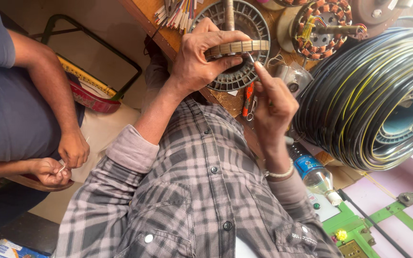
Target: The person inserts small white insulating pieces into the slots of a motor stator and uses a screwdriver to adjust the copper windings. The person works on the stator held in a vise while another person stands nearby.
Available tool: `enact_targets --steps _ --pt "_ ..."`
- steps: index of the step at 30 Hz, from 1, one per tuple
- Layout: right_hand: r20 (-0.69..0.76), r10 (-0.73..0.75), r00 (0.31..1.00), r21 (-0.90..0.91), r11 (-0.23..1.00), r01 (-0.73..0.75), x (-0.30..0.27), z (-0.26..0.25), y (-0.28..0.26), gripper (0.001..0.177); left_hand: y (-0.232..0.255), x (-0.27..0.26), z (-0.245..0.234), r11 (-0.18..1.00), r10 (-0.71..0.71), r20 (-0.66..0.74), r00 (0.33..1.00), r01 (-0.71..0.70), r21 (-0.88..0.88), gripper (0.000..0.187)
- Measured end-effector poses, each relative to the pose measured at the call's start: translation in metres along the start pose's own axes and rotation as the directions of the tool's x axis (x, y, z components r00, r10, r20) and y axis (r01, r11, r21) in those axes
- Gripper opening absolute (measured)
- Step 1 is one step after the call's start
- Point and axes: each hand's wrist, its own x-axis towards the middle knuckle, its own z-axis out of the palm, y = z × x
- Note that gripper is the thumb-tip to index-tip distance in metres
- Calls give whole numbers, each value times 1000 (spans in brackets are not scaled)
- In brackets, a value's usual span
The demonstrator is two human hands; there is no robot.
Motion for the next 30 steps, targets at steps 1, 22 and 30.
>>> enact_targets --steps 1,22,30 --pt "-22 45 999 5 999 -45 -2 3 -7 40 0 0 0 1000 -10 -5 1000 10 -8 41" --pt "-244 318 916 205 940 -272 -36 -13 35 16 23 3 -9 922 200 67 978 -211 324 54" --pt "219 628 747 942 63 -329 -10 -70 21 73 5 -1 -10 934 181 138 974 -214 286 39"
